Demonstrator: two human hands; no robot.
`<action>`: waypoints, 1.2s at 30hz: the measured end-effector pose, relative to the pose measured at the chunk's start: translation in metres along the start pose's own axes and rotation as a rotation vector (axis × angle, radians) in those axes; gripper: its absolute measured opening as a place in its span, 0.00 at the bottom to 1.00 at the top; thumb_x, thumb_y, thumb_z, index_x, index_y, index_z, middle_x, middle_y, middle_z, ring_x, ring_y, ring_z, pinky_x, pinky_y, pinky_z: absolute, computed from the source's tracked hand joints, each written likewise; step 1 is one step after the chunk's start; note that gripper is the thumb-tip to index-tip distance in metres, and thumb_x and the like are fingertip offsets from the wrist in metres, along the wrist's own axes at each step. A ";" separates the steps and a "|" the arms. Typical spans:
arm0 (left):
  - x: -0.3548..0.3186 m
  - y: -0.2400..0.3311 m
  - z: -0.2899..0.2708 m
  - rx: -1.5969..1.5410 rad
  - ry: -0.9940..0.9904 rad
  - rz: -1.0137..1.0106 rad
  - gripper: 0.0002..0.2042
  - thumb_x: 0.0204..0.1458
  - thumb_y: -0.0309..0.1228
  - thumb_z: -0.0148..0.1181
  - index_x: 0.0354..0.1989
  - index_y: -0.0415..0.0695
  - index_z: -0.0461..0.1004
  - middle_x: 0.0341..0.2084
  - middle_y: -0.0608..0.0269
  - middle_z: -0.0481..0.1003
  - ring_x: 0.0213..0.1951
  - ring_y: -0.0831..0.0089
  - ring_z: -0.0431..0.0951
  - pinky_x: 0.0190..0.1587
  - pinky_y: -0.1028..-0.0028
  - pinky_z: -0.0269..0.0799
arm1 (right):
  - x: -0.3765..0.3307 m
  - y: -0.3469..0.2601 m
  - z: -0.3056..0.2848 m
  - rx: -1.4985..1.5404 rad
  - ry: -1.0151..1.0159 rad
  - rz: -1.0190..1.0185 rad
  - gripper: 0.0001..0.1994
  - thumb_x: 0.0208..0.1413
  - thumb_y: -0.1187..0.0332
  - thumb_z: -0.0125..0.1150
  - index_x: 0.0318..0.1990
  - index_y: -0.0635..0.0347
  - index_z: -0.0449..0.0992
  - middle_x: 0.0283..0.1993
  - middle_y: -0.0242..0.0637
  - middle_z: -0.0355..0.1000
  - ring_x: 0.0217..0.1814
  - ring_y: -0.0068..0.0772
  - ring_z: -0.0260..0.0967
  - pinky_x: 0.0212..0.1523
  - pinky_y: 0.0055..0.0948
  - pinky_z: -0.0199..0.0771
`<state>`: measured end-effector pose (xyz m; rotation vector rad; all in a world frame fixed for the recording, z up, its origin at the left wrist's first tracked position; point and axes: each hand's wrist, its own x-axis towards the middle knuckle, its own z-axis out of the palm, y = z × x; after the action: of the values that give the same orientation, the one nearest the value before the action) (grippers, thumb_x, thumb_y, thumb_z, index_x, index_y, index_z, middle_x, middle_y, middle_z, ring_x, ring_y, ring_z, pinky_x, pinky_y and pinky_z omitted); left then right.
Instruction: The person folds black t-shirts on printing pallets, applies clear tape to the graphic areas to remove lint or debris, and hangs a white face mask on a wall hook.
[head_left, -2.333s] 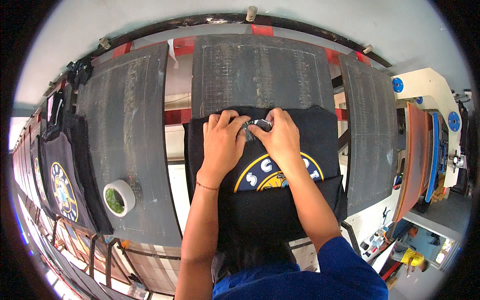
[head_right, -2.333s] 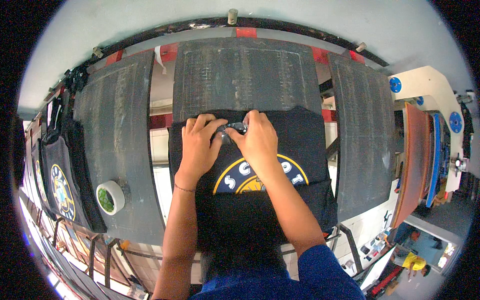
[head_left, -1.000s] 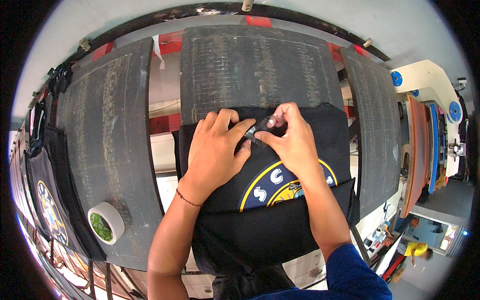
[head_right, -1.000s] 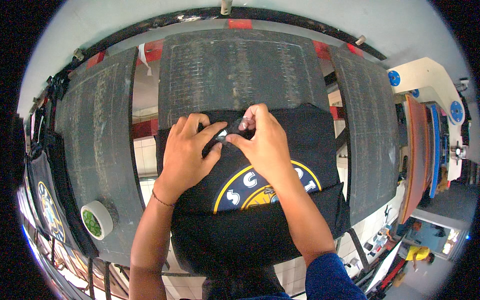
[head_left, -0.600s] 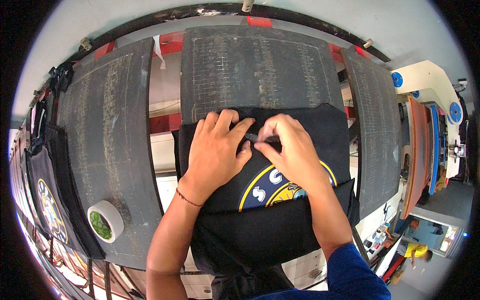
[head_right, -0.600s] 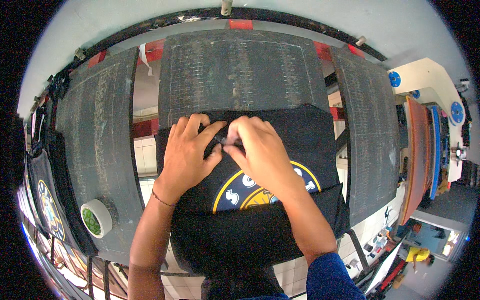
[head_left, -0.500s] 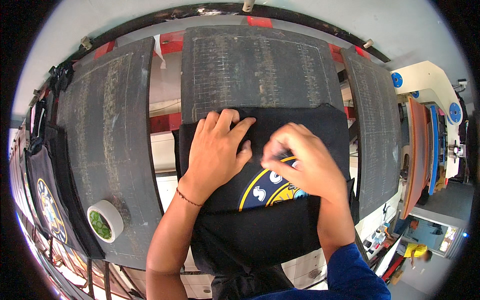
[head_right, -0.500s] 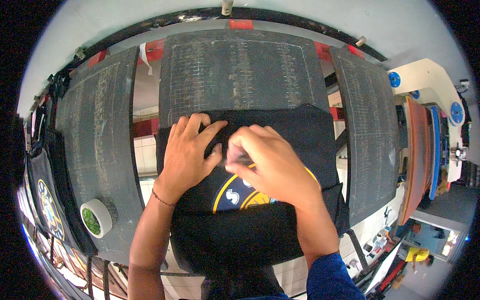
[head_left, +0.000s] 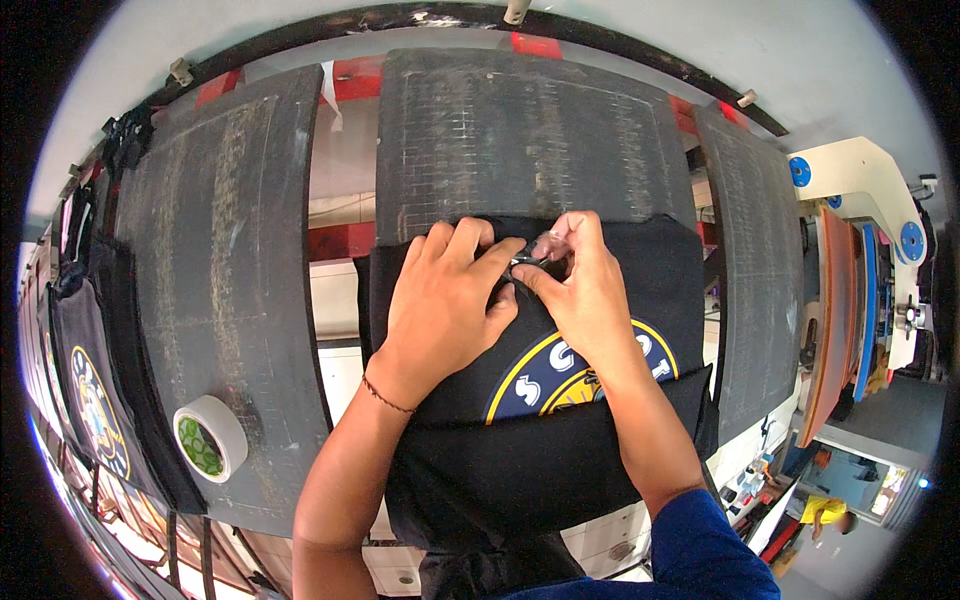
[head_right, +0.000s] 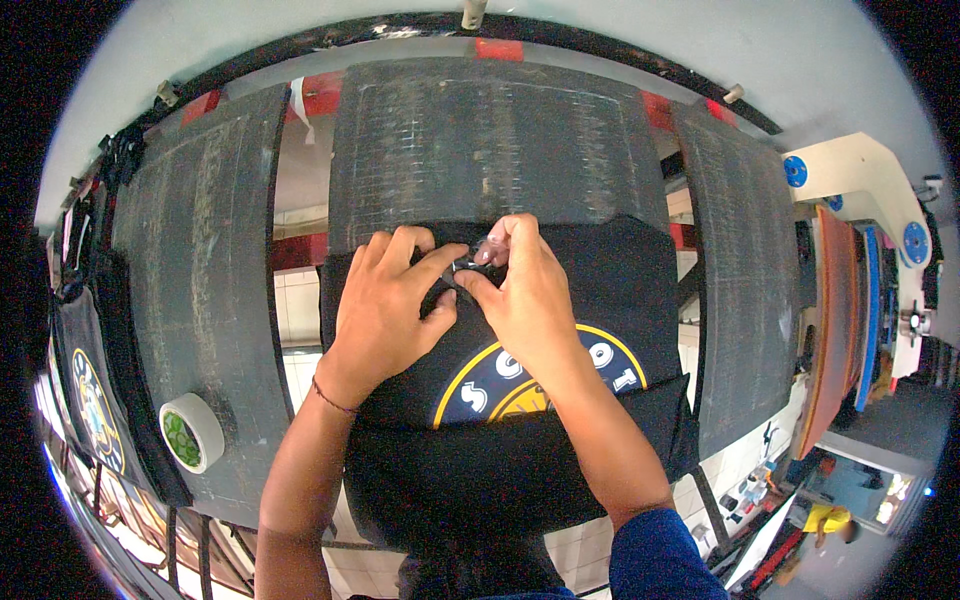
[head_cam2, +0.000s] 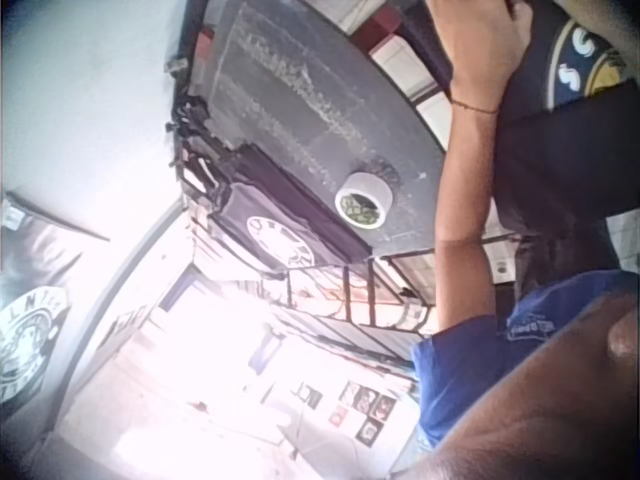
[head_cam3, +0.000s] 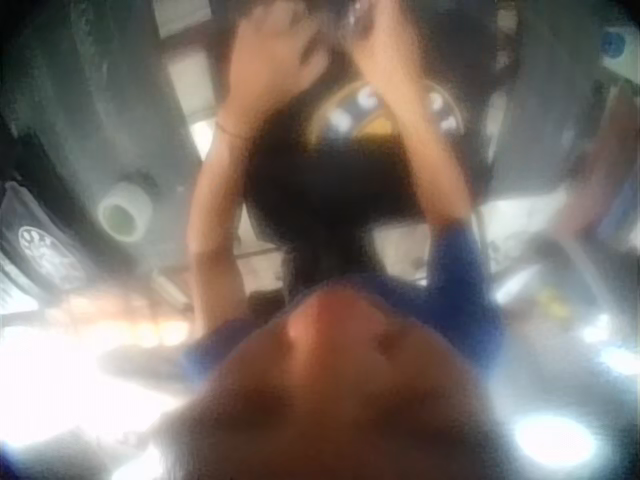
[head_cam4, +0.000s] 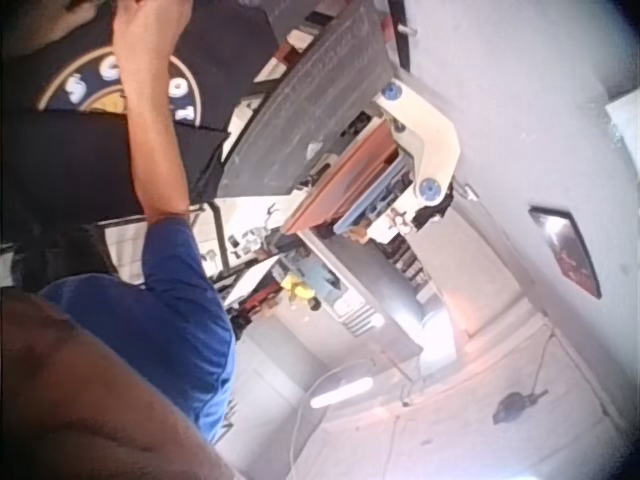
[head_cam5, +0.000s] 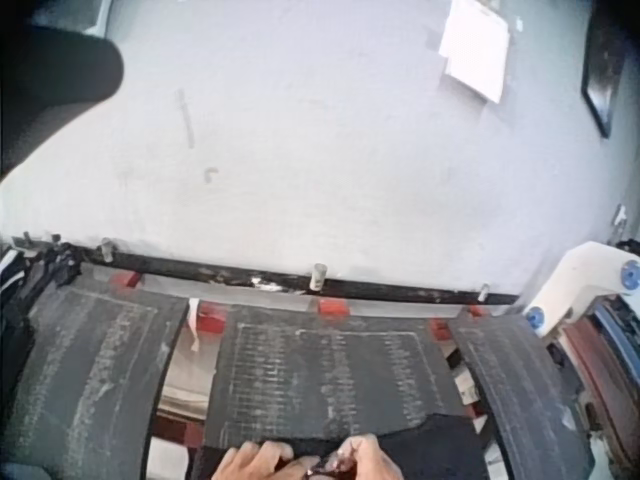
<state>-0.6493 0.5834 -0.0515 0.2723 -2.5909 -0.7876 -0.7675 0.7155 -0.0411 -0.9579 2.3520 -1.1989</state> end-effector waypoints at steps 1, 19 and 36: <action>0.001 0.001 0.000 -0.002 -0.002 -0.005 0.22 0.42 0.29 0.68 0.51 0.47 0.81 0.42 0.61 0.71 0.44 0.59 0.71 0.47 0.62 0.68 | 0.000 -0.001 0.000 -0.028 0.016 -0.024 0.22 0.50 0.77 0.73 0.46 0.61 0.63 0.38 0.42 0.73 0.40 0.42 0.75 0.44 0.36 0.75; 0.001 0.004 -0.003 0.027 -0.035 -0.026 0.22 0.43 0.30 0.68 0.51 0.46 0.80 0.42 0.60 0.71 0.45 0.60 0.71 0.49 0.62 0.68 | -0.001 -0.008 -0.077 0.855 -0.158 -0.020 0.23 0.52 0.81 0.71 0.50 0.55 0.64 0.40 0.33 0.72 0.44 0.24 0.70 0.48 0.24 0.71; 0.002 0.002 0.000 0.030 -0.029 -0.035 0.22 0.42 0.29 0.68 0.51 0.47 0.80 0.41 0.61 0.71 0.45 0.60 0.71 0.48 0.62 0.68 | 0.007 0.011 -0.012 0.081 -0.085 -0.034 0.24 0.50 0.76 0.74 0.48 0.59 0.63 0.38 0.37 0.74 0.42 0.34 0.74 0.48 0.33 0.71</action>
<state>-0.6511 0.5849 -0.0498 0.3184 -2.6333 -0.7710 -0.7837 0.7222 -0.0425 -1.0054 2.2128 -1.2311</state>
